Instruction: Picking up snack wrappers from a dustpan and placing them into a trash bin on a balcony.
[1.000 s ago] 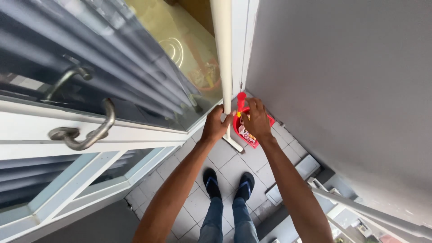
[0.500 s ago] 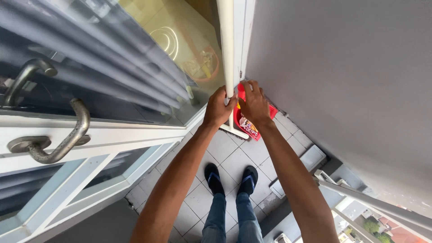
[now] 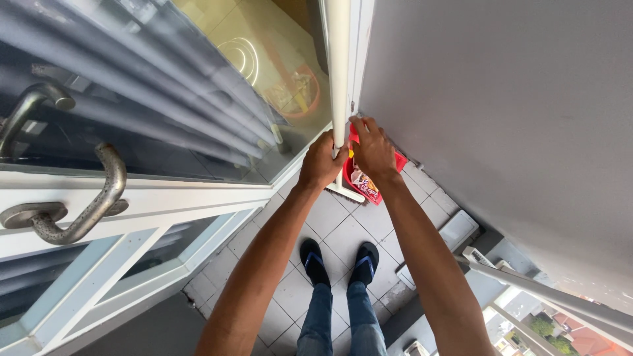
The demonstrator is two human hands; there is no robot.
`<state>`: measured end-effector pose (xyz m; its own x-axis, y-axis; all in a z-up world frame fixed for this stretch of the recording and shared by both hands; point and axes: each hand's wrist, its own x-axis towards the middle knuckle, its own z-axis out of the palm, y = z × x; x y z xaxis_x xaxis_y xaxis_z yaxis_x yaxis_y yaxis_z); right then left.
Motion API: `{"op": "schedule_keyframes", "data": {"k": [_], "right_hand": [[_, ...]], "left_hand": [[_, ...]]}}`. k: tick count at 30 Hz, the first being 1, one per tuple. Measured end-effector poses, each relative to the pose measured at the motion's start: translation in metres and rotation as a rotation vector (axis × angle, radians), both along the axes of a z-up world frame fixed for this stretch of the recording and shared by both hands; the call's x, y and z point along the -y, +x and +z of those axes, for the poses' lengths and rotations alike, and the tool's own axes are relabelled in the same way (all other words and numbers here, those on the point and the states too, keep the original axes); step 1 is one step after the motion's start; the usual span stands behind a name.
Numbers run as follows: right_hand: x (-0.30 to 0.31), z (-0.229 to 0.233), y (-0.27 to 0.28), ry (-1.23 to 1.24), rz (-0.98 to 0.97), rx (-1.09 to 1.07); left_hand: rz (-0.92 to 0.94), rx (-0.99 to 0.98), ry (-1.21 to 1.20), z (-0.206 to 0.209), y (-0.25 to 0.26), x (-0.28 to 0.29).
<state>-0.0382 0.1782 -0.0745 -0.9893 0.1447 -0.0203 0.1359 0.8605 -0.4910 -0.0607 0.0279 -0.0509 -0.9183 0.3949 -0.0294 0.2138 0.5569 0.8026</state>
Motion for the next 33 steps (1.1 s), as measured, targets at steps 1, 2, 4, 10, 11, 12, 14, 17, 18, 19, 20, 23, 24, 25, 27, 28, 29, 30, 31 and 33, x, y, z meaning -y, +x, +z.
{"op": "schedule_keyframes", "data": {"k": [1,2,4,10,11,12,14,17,18,19,20,23,24,25,27,28,29,30,31,33], "right_hand": [[-0.001,0.001,0.0,0.001,0.0,-0.001],[-0.002,0.001,0.002,-0.001,0.002,-0.02],[-0.005,-0.002,0.002,-0.003,0.005,-0.037],[-0.016,-0.028,0.001,-0.057,0.039,-0.192],[-0.016,-0.019,0.004,-0.127,0.039,-0.208],[-0.017,-0.01,0.006,-0.197,0.037,-0.224],[-0.023,-0.011,0.005,-0.173,0.054,-0.213],[-0.032,-0.015,0.004,-0.091,0.102,-0.232],[-0.035,-0.016,0.003,-0.031,0.132,-0.265],[-0.035,-0.01,0.006,-0.03,0.13,-0.267],[-0.036,-0.004,0.008,0.012,0.144,-0.221],[-0.044,-0.006,0.008,0.087,0.138,-0.17],[-0.046,-0.011,0.007,0.117,0.115,-0.169],[-0.049,-0.006,0.01,0.117,0.114,-0.168],[-0.055,0.005,0.01,0.128,0.077,-0.081],[-0.062,-0.004,0.011,0.129,0.074,-0.082],[-0.069,-0.012,0.012,0.201,0.065,-0.03],[-0.076,-0.021,0.009,0.273,0.058,0.019],[-0.083,-0.019,0.009,0.276,0.057,0.013],[-0.095,-0.017,0.017,0.267,-0.043,0.087]], "left_hand": [[0.0,-0.001,0.001,-0.003,-0.001,0.0],[-0.004,-0.005,0.009,-0.005,0.0,0.001],[-0.007,-0.008,0.018,-0.008,0.001,0.001],[-0.013,-0.036,0.027,-0.011,0.005,-0.001],[-0.013,0.022,0.022,-0.006,0.006,-0.001],[-0.015,0.08,0.017,-0.002,0.007,-0.002],[-0.033,0.077,0.027,-0.002,0.006,-0.001],[-0.053,0.085,0.031,-0.005,0.007,0.001],[-0.058,0.093,0.028,-0.006,0.006,0.001],[-0.06,0.091,0.028,-0.009,0.007,0.003],[-0.064,0.07,0.017,-0.012,0.006,0.004],[-0.053,0.08,-0.01,-0.005,0.005,0.004],[-0.039,0.108,-0.03,0.001,0.004,0.004],[-0.04,0.109,-0.03,-0.004,0.004,0.005],[-0.066,0.077,0.084,-0.013,0.001,0.007],[-0.069,0.075,0.086,-0.01,0.001,0.008],[-0.09,0.064,0.063,-0.007,0.001,0.009],[-0.107,0.049,0.041,-0.004,-0.001,0.01],[-0.107,0.043,0.043,-0.005,-0.005,0.011],[-0.114,0.045,-0.003,-0.009,-0.005,0.014]]}}
